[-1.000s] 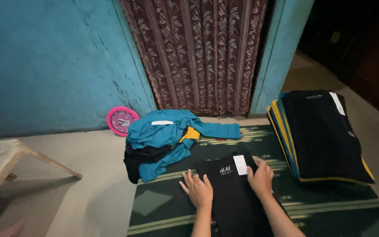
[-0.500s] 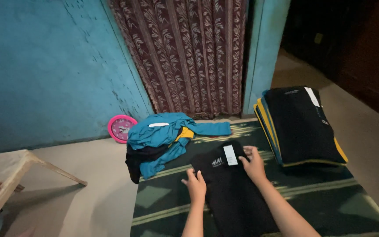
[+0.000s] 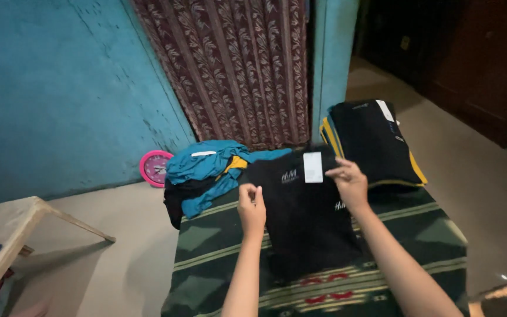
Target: Folding and stacking t-shirts on a mat
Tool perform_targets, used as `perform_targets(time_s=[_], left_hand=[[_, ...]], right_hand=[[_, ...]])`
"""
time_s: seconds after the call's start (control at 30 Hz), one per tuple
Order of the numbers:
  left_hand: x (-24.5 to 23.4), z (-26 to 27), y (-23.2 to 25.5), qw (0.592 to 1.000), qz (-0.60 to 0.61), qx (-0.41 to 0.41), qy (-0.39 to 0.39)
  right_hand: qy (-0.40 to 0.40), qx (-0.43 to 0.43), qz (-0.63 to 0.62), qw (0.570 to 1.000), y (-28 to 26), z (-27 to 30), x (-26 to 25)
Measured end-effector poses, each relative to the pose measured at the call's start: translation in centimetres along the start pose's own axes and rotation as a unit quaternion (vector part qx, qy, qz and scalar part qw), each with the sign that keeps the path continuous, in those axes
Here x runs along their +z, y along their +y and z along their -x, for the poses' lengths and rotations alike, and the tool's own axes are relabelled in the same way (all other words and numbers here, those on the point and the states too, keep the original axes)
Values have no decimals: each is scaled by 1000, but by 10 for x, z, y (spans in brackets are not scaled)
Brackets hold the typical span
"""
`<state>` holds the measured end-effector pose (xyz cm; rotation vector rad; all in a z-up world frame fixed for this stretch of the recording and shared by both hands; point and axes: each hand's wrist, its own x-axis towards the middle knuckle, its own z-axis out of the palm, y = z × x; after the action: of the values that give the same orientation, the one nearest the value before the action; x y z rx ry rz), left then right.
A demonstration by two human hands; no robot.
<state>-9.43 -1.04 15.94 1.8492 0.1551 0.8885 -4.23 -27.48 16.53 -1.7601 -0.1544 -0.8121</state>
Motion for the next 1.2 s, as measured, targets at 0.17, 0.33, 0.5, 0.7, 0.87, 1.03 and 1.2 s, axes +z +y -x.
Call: perform_targets(time_s=[0.17,0.33,0.5,0.7,0.87,1.03,1.2], left_hand=[[-4,-22,104,987,65,147,-4],[12,-40,167,967,122,224,-11],[33,-61,203,944,106,314,-4],[40,-51,241,947,69,311,-46],[50,-43,248,942,96,317,-51],[50,-40,252,940,98,315,-90],[54,-48,250,938,74,311,-136]], right_hand=[[23,-63,32,997,-53,-34,-47],[59,-119,92,987,-73,-71,-91],[50,-162,87,982,-123,-103,-131],[34,-258,145,955,-102,-133,-168],[52,-307,203,928,-110,-136,-182],[55,-322,267,907,-94,-143,-196],[42,-354,261,897,-107,-148,-195]])
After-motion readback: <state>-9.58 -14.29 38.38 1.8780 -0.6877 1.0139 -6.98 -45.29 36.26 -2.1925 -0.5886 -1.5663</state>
